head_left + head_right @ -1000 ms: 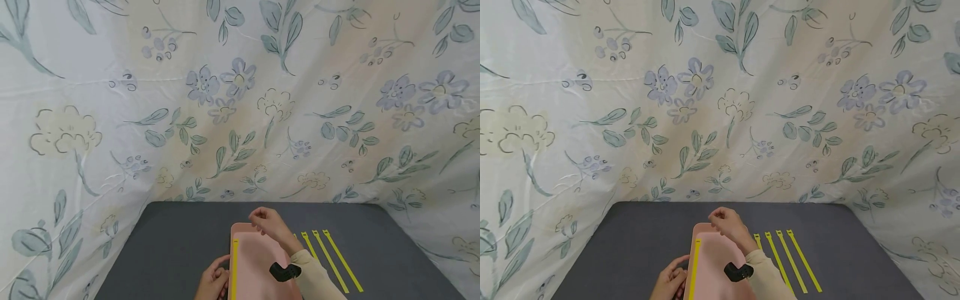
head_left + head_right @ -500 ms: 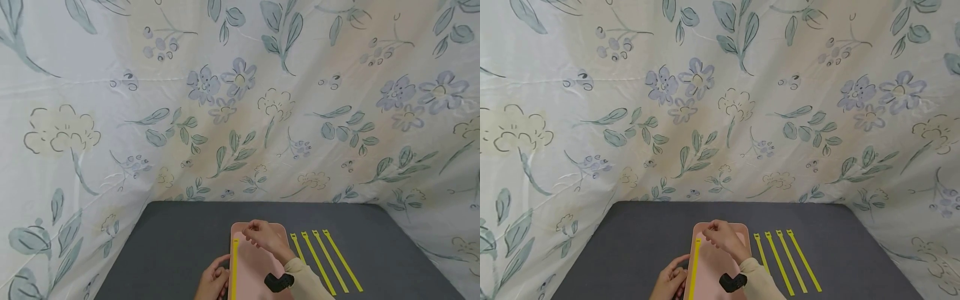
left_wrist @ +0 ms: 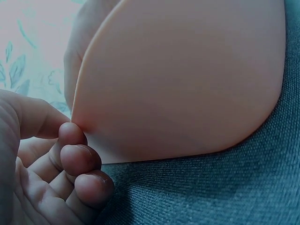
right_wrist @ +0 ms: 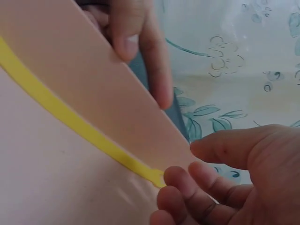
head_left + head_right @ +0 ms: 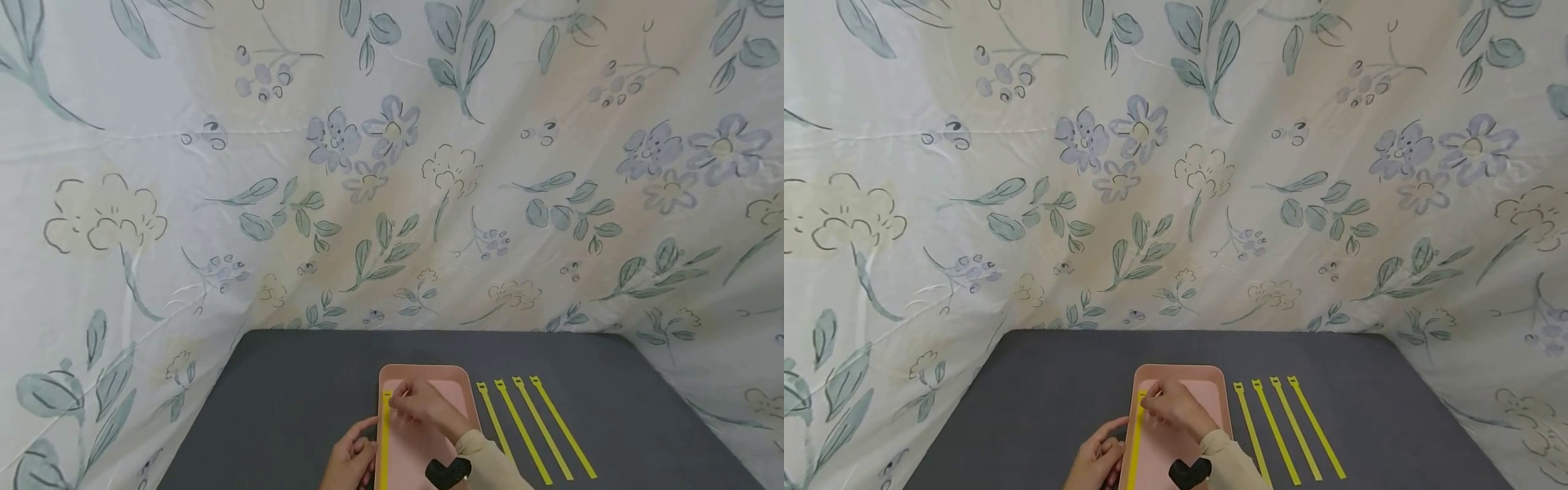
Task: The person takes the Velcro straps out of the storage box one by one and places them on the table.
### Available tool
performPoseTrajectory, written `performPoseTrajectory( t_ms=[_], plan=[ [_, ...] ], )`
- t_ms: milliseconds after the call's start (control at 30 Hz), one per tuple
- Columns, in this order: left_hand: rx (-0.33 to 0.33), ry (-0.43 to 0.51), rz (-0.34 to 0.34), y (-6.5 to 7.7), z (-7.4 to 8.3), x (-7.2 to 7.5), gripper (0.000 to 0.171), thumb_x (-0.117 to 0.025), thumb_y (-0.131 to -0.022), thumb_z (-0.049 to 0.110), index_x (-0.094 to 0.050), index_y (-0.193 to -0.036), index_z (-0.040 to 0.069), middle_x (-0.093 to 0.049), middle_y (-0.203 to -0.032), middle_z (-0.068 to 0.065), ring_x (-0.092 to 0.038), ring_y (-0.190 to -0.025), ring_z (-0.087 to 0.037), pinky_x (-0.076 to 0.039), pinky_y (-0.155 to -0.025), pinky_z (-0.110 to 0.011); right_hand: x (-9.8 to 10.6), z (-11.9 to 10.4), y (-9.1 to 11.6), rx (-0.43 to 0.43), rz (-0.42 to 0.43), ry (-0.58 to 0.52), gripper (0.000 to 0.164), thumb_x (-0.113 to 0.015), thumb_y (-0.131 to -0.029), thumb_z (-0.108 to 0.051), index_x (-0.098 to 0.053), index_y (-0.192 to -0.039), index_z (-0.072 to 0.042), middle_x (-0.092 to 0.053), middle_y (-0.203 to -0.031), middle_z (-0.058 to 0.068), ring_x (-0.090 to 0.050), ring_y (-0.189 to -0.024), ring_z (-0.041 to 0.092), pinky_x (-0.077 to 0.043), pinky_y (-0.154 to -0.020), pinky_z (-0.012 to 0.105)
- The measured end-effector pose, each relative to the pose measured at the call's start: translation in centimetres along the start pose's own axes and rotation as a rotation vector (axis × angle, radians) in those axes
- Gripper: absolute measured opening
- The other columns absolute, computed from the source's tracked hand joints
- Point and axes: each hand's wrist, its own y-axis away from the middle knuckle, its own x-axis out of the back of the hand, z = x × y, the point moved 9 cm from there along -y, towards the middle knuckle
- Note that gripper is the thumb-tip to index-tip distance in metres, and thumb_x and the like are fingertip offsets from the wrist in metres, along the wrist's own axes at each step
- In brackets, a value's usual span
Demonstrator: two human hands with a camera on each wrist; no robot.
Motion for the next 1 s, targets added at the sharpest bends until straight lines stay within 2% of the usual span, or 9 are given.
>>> performPoseTrajectory(
  t_ms=[167, 433, 600, 833, 1000],
  plan=[
    [0.011, 0.002, -0.002, -0.1, -0.2, 0.1, 0.047, -0.057, -0.093, 0.015, -0.047, -0.138, 0.007, -0.052, -0.063, 0.002, -0.044, -0.045, -0.008, -0.038, -0.041, -0.02, -0.9, 0.5, 0.0, -0.004, -0.007, 0.105, 0.014, -0.066, -0.085, -0.024, -0.066, -0.08, -0.011, -0.059, -0.065, 0.001, -0.048, -0.055, 0.013, -0.038, -0.05, 0.026],
    [0.017, -0.01, -0.014, -0.2, -0.3, 0.1, 0.046, -0.058, -0.093, 0.017, -0.048, -0.138, 0.009, -0.053, -0.063, 0.003, -0.045, -0.045, -0.008, -0.039, -0.041, -0.02, -2.2, 0.3, 0.0, 0.041, -0.039, 0.189, 0.017, -0.066, -0.084, -0.019, -0.065, -0.07, -0.01, -0.055, -0.058, -0.003, -0.046, -0.049, 0.01, -0.036, -0.046, 0.024],
    [0.021, -0.001, -0.016, -0.1, -0.2, 0.0, 0.045, -0.058, -0.093, 0.016, -0.049, -0.137, 0.009, -0.053, -0.063, 0.002, -0.045, -0.045, -0.009, -0.04, -0.041, -0.021, -2.5, 0.4, -0.3, 0.03, -0.016, 0.23, 0.02, -0.067, -0.082, -0.02, -0.064, -0.064, -0.011, -0.05, -0.053, -0.005, -0.043, -0.047, 0.01, -0.033, -0.045, 0.024],
    [0.015, -0.026, -0.009, 0.1, 0.1, 0.0, 0.046, -0.059, -0.093, 0.017, -0.049, -0.137, 0.009, -0.052, -0.063, 0.003, -0.045, -0.045, -0.008, -0.039, -0.041, -0.02, -2.4, -0.1, -0.3, 0.08, 0.022, 0.306, 0.028, -0.071, -0.08, -0.023, -0.057, -0.056, -0.014, -0.038, -0.048, -0.008, -0.034, -0.043, 0.009, -0.026, -0.043, 0.024],
    [0.001, -0.031, -0.023, 0.0, 0.1, -0.1, 0.047, -0.059, -0.092, 0.017, -0.048, -0.137, 0.008, -0.051, -0.063, 0.003, -0.045, -0.045, -0.007, -0.039, -0.041, -0.019, -1.9, -0.3, 0.1, 0.018, 0.072, 0.406, 0.027, -0.071, -0.078, -0.021, -0.058, -0.056, -0.013, -0.038, -0.049, -0.006, -0.036, -0.045, 0.012, -0.026, -0.045, 0.026]
  ],
)
